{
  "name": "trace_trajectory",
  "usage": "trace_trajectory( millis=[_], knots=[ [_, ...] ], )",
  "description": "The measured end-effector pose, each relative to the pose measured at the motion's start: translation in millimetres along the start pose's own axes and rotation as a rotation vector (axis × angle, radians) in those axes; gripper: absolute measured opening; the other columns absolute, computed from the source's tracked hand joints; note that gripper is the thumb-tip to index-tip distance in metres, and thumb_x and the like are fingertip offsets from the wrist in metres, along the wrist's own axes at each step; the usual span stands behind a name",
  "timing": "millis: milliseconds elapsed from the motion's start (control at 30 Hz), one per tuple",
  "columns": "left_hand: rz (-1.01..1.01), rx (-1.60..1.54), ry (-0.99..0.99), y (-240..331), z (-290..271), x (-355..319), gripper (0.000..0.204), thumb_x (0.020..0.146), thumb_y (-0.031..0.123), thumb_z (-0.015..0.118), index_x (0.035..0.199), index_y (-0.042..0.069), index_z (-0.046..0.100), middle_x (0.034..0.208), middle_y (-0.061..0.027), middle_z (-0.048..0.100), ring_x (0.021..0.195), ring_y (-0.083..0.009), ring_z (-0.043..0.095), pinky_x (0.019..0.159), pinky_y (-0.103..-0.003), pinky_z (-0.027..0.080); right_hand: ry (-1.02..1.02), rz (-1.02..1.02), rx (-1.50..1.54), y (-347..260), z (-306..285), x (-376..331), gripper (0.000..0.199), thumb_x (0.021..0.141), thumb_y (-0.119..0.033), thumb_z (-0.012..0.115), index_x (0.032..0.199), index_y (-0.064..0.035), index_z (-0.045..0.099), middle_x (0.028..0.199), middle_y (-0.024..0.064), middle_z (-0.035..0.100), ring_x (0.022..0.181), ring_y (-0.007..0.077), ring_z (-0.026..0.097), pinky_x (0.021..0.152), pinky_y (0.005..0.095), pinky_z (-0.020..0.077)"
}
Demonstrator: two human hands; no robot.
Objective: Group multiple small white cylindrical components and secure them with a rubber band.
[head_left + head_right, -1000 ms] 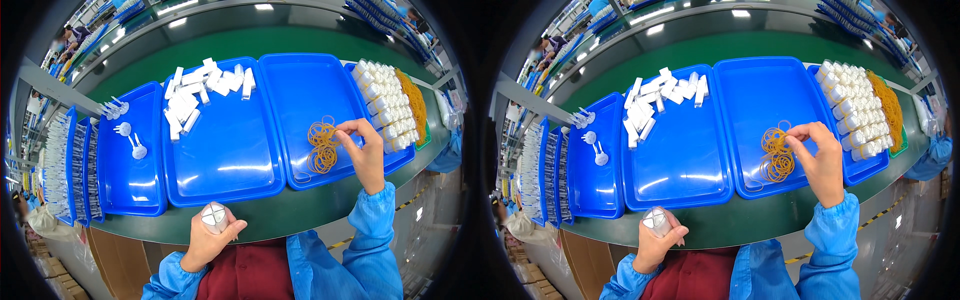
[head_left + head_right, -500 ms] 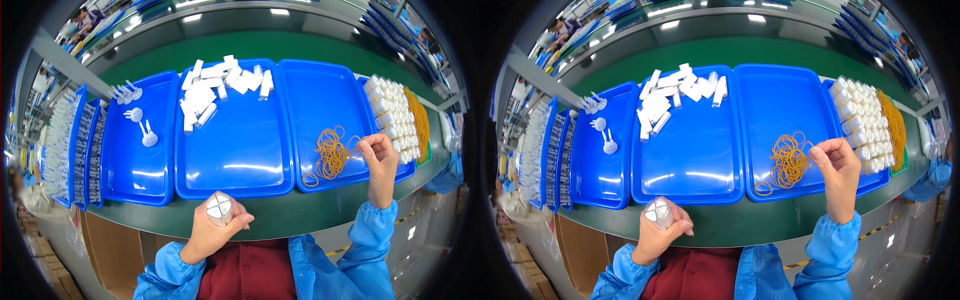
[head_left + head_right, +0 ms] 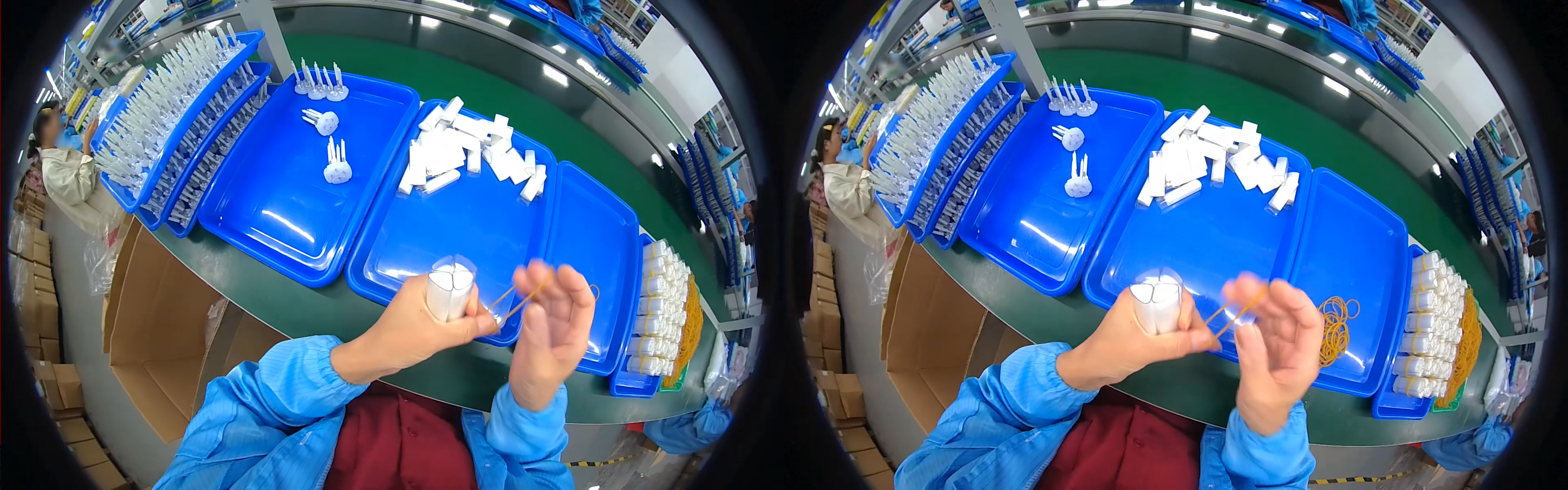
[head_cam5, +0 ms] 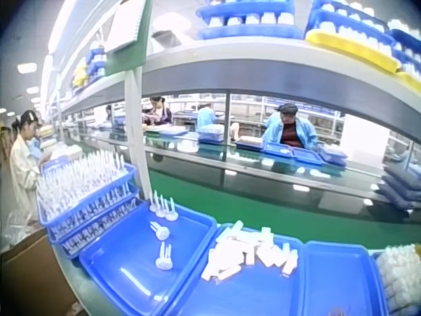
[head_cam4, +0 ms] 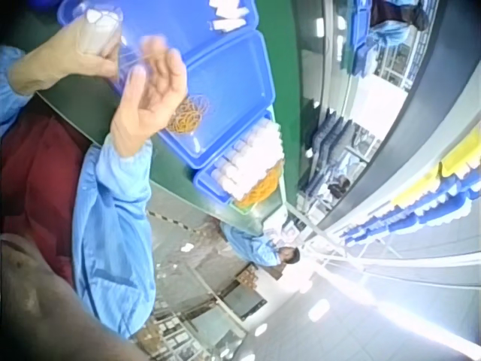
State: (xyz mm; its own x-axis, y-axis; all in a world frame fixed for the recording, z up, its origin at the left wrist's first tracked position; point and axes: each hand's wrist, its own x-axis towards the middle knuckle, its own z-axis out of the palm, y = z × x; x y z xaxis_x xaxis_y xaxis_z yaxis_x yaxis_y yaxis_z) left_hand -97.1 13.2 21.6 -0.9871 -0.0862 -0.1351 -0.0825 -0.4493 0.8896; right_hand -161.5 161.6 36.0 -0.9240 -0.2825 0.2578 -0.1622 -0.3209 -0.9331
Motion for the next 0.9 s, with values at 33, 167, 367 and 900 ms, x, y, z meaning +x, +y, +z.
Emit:
trace_trajectory(
  millis=[33,167,367,900],
  knots=[
    [-0.052,-0.056,-0.062,4,1,-4,0.022,0.088,0.006,0.076,0.087,0.004,0.055,0.089,-0.0113,0.071,0.089,-0.0194,0.072,0.078,-0.031,0.055,-0.073,-0.09,-0.134,9,-5,5,0.059,0.086,-0.004,0.073,0.137,0.0037,0.042,0.127,0.0232,0.061,0.115,0.0332,0.064,0.103,0.0428,0.0483],
    [-0.367,-0.056,-0.247,13,-4,-4,0.024,0.09,0.017,0.077,0.093,0.003,0.057,0.084,-0.0085,0.068,0.086,-0.0195,0.072,0.074,-0.032,0.055,-0.429,-0.346,-0.465,11,-9,26,0.096,0.064,-0.036,0.093,0.14,0.0009,0.046,0.133,0.0207,0.061,0.124,0.0332,0.061,0.11,0.0487,0.0406],
    [0.108,0.658,-0.153,15,-16,-14,0.033,0.076,0.014,0.08,0.1,0.0,0.063,0.086,-0.0086,0.068,0.08,-0.0196,0.068,0.068,-0.036,0.053,-0.897,-0.269,-0.964,-1,-36,35,0.076,0.065,-0.047,0.088,0.124,-0.0053,0.063,0.101,0.0072,0.075,0.101,0.0215,0.071,0.103,0.0443,0.0431],
    [0.586,0.473,-0.231,-4,21,-32,0.04,0.071,0.01,0.091,0.104,0.003,0.071,0.093,-0.0068,0.075,0.077,-0.0158,0.073,0.072,-0.027,0.057,-0.056,0.099,-0.259,14,-1,38,0.055,0.099,-0.013,0.062,0.147,0.0027,0.042,0.138,0.0223,0.058,0.109,0.0241,0.066,0.093,0.0355,0.0523]
  ],
)
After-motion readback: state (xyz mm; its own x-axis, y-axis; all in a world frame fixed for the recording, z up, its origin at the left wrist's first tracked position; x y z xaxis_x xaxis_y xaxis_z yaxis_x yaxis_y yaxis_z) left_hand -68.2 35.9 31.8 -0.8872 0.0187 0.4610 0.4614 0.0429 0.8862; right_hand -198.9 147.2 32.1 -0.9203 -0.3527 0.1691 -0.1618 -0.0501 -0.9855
